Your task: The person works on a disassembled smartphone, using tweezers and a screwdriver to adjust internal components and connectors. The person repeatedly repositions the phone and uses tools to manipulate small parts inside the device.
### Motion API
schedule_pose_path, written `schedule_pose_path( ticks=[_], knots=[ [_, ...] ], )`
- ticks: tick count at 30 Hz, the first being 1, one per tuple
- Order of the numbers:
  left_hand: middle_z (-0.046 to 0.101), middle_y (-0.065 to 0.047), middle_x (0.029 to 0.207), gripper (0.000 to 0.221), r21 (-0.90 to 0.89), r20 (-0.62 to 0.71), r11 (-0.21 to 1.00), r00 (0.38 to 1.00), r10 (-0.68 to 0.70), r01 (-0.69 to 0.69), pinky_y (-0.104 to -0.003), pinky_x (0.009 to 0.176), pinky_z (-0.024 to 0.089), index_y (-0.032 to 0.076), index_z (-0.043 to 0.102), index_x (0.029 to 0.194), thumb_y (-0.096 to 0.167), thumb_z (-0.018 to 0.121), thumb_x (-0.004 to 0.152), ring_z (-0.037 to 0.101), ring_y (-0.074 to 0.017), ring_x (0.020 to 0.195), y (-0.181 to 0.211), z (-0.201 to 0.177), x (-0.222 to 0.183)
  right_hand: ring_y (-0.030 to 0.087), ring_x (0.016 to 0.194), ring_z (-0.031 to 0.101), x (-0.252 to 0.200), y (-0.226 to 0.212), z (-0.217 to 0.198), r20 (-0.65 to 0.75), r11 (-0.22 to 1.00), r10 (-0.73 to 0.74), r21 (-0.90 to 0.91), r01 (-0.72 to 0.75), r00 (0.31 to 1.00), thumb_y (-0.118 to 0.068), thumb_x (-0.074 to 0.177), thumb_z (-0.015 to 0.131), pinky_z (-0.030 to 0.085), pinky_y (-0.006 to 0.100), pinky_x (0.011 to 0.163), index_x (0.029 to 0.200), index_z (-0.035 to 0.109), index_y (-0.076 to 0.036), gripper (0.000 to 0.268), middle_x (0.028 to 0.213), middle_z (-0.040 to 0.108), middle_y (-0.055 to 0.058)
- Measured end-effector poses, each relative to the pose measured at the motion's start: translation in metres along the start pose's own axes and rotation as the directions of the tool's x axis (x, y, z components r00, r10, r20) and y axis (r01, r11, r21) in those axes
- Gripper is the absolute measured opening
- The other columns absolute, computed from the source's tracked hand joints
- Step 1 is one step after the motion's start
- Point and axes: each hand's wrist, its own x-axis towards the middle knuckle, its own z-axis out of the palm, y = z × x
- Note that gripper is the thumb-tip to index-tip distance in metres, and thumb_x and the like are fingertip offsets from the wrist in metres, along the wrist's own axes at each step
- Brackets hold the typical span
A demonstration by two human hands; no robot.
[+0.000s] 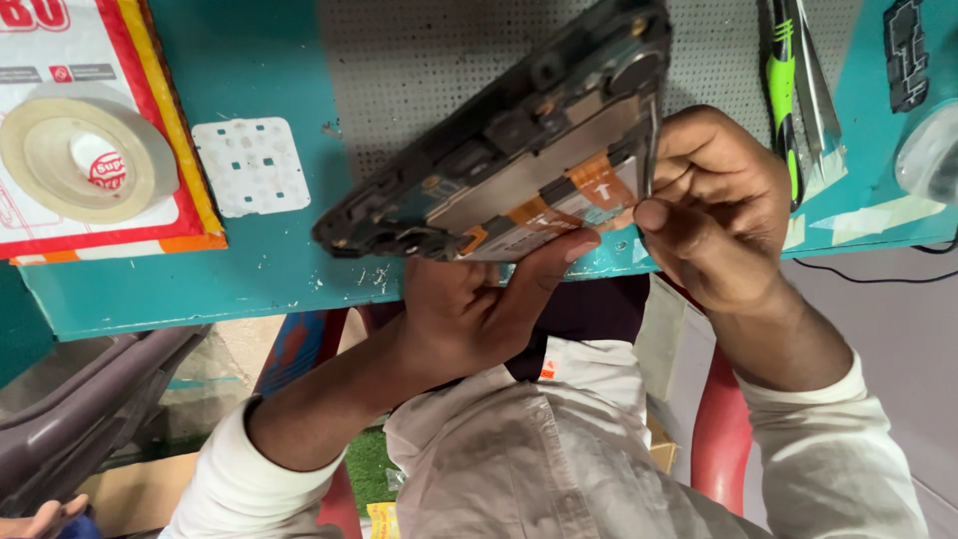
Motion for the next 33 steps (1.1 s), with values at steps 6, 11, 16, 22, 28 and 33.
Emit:
schedule_pose_path(
  ticks=[6,11,16,22,28,33],
  knots=[
    [0.077,-0.010,0.106,0.016,0.164,-0.024,0.986,0.999,0.025,-0.021,-0.022,0.076,0.059,0.000,0.069,0.121,0.006,0.075,0.107,0.075,-0.0100,0.090,0.004,-0.001,0.003,0.017,0.091,0.073,0.006,0.002,0.002,-0.058,1.000,-0.006,-0.006,0.005,0.998,0.011,0.094,0.056,0.059,0.024,0.084,0.119,0.056,0.012,0.025,0.110,0.072,0.020],
    [0.078,-0.009,0.106,0.017,0.208,-0.005,0.978,1.000,0.011,-0.010,-0.022,0.071,0.059,0.001,0.071,0.121,0.007,0.076,0.106,0.075,-0.0099,0.084,0.006,-0.001,0.003,0.015,0.092,0.071,0.005,0.001,0.003,-0.054,0.999,-0.020,-0.030,0.019,0.998,0.012,0.095,0.056,0.058,0.023,0.087,0.126,0.055,0.012,0.030,0.110,0.071,0.018],
    [0.077,-0.010,0.109,0.021,0.155,0.007,0.988,1.000,0.023,-0.024,-0.021,0.077,0.061,0.002,0.069,0.127,0.007,0.074,0.108,0.076,-0.0098,0.091,0.001,0.001,0.000,0.013,0.087,0.070,0.002,0.004,-0.003,-0.015,0.997,-0.050,-0.062,0.049,0.999,0.011,0.099,0.058,0.057,0.021,0.083,0.122,0.056,0.012,0.023,0.103,0.071,0.015],
    [0.076,-0.011,0.116,0.024,0.100,0.032,0.995,0.999,0.011,-0.014,-0.022,0.081,0.062,0.000,0.067,0.131,0.005,0.073,0.108,0.076,-0.0116,0.096,-0.001,0.001,-0.001,0.008,0.077,0.063,-0.002,0.007,-0.006,-0.040,0.992,-0.064,-0.109,0.060,0.997,0.009,0.101,0.062,0.050,0.017,0.075,0.118,0.060,0.011,0.017,0.095,0.070,0.011],
    [0.074,-0.012,0.118,0.022,0.050,0.025,0.998,0.999,0.045,-0.046,-0.023,0.086,0.062,0.001,0.067,0.131,0.002,0.071,0.109,0.076,-0.0135,0.102,-0.005,0.003,0.000,0.009,0.075,0.063,0.000,0.007,-0.004,-0.090,0.987,-0.062,-0.153,0.048,0.994,0.008,0.096,0.065,0.052,0.019,0.071,0.109,0.063,0.007,0.014,0.093,0.069,0.009],
    [0.073,-0.012,0.122,0.021,0.063,0.028,0.996,0.998,0.057,-0.058,-0.025,0.092,0.062,0.001,0.067,0.131,0.001,0.071,0.110,0.075,-0.0157,0.109,-0.005,0.002,0.000,0.011,0.083,0.066,-0.001,0.007,-0.003,-0.061,0.989,-0.067,-0.137,0.058,0.996,0.009,0.102,0.063,0.054,0.020,0.077,0.113,0.062,0.010,0.011,0.100,0.070,0.012]
  ],
)
